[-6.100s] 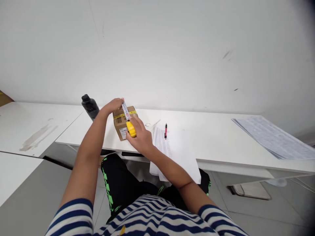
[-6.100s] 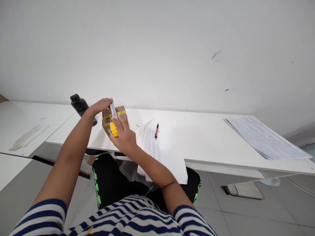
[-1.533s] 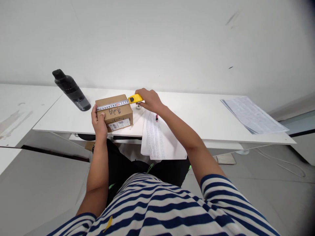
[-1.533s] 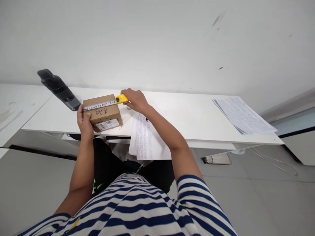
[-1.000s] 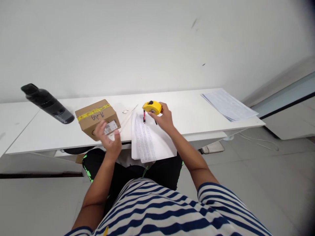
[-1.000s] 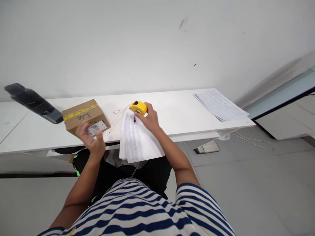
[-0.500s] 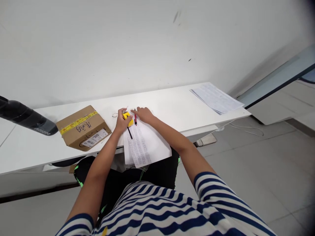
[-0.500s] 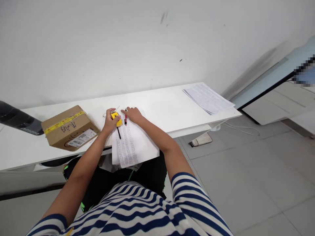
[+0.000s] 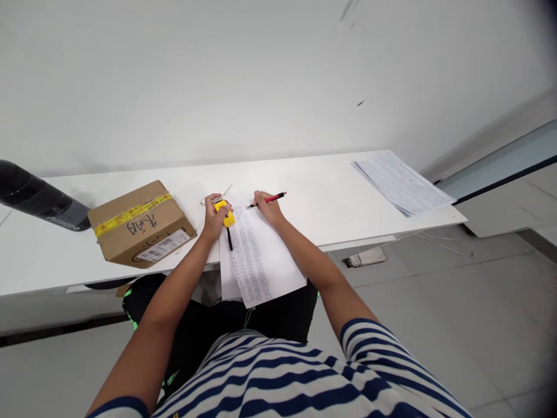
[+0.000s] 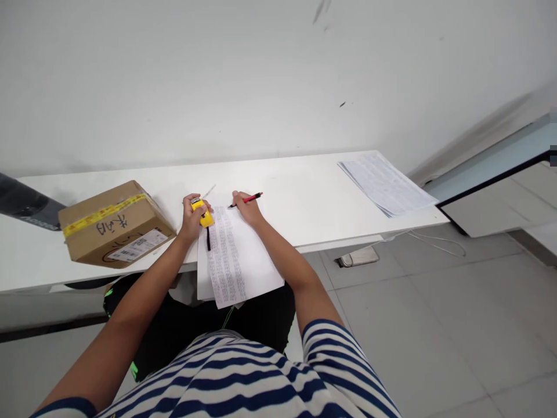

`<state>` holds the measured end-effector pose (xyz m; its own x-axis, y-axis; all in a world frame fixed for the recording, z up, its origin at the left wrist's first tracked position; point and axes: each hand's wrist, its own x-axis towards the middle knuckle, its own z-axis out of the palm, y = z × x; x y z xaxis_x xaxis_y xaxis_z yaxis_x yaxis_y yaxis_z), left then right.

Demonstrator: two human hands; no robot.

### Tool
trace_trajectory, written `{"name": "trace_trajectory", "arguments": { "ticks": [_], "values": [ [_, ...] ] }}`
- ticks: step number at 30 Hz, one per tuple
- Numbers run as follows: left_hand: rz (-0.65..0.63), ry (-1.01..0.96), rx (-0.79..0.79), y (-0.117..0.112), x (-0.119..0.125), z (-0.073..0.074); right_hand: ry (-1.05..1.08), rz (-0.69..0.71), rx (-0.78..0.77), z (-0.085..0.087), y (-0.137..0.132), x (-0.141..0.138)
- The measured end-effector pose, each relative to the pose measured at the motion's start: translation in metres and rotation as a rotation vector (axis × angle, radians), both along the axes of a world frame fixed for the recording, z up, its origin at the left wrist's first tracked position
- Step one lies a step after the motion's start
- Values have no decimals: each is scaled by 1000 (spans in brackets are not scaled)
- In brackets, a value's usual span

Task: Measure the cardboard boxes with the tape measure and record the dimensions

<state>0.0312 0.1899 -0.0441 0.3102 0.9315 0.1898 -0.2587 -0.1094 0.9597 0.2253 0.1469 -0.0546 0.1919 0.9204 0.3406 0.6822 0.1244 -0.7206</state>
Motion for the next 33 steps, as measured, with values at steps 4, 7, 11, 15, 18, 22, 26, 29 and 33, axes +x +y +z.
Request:
{"name": "trace_trajectory", "arguments": {
  "ticks": [4,7,11,15,18,22,26,29,33],
  "values": [
    [2,8,19,-2,4,0,308,147,-55,1,-3,-5],
    [14,15,40,-3,6,0,354,39,-84,4,-3,-4],
    [6,14,69,-4,8,0,356,18,-90,4,-3,-3],
    [-3,10,65,-4,7,-1,369,2,-105,6,-4,-3],
    [-8,18,51,-4,7,0,385,23,-101,7,-4,-2],
    [-3,25,38,-3,9,-2,391,5,-80,7,-5,-1],
    [52,63,77,-4,11,-8,387,2,-69,7,-5,0],
    [148,186,166,-7,10,-11,387,-30,-54,8,-6,-1],
    [340,286,242,-7,10,-13,386,-17,-68,11,-7,-1]
  ]
}}
